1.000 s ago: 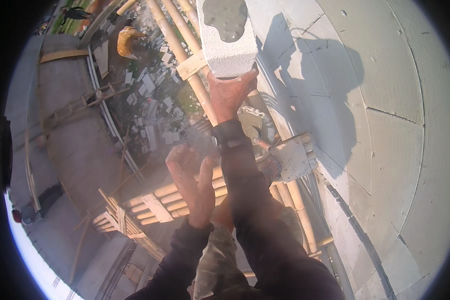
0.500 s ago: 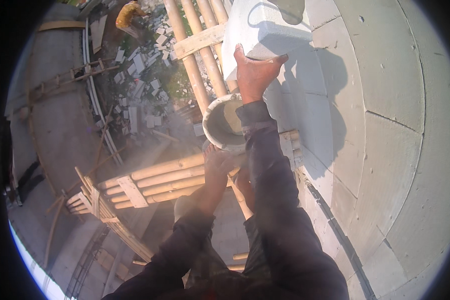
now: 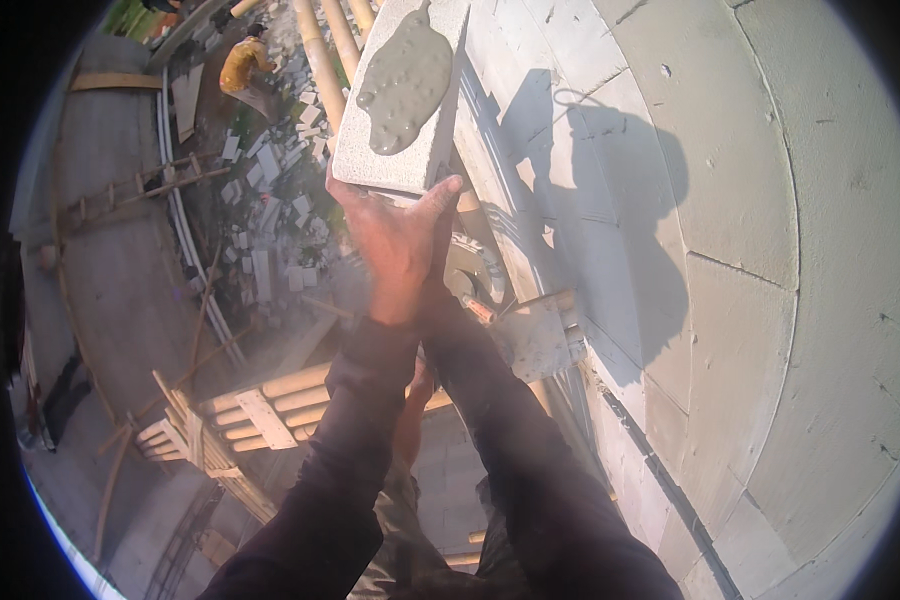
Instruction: The person measures a wall section, scoops mortar from a bucket, applies it to a white tile, and places the tile onto a wall. The person repeats this process for additional tiles, smoothing the mortar and adjusting the tiles into position.
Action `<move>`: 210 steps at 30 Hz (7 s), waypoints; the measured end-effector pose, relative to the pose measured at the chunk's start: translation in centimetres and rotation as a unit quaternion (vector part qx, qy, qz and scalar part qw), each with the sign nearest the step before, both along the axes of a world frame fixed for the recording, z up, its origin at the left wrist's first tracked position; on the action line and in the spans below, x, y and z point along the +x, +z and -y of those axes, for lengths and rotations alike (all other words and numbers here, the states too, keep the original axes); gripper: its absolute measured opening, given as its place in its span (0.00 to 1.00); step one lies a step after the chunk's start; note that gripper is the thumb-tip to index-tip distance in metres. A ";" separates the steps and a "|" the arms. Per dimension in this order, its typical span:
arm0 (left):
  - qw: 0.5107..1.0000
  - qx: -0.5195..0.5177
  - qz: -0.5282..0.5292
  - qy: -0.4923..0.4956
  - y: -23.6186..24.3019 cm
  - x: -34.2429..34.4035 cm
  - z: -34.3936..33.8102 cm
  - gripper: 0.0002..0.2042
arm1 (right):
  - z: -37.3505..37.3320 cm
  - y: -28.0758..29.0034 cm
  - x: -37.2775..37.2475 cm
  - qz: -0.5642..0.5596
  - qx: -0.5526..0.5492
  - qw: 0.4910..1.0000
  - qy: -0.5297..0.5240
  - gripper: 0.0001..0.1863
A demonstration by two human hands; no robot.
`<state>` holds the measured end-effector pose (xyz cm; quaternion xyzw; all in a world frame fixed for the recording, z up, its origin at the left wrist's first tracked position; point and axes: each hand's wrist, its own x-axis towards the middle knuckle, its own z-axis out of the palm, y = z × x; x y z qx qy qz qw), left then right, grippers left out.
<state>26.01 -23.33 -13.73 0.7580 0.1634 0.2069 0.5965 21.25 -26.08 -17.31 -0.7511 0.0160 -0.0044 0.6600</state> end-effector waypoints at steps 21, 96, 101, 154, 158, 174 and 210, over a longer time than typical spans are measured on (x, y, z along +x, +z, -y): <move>0.988 -0.078 -0.010 -0.135 4.1 -2.9 -7.1 0.38 | 13.3 -1.2 16.9 -0.081 0.018 0.935 0.345 0.45; 0.759 0.369 0.326 -0.427 70.3 10.3 30.9 0.19 | 53.5 95.4 -19.3 0.073 -0.699 0.686 -0.186 0.50; 0.738 0.394 0.324 -0.442 69.0 11.6 31.1 0.18 | 51.7 93.7 -19.1 -0.053 -0.630 0.741 -0.228 0.50; 0.791 0.395 0.158 -0.440 71.5 8.5 32.1 0.30 | 55.7 80.1 -15.9 -0.138 -0.439 0.888 -0.014 0.47; 0.782 0.403 0.159 -0.449 71.7 8.3 32.1 0.29 | 56.0 80.1 -15.1 -0.137 -0.474 0.870 0.014 0.49; 0.797 0.358 0.159 -0.460 71.2 8.4 32.7 0.28 | 54.5 80.4 -14.8 -0.220 -0.466 0.855 -0.051 0.45; 0.535 0.517 0.246 -0.621 74.1 14.5 37.2 0.28 | 44.8 63.5 -43.5 0.059 -0.121 0.683 -0.718 0.28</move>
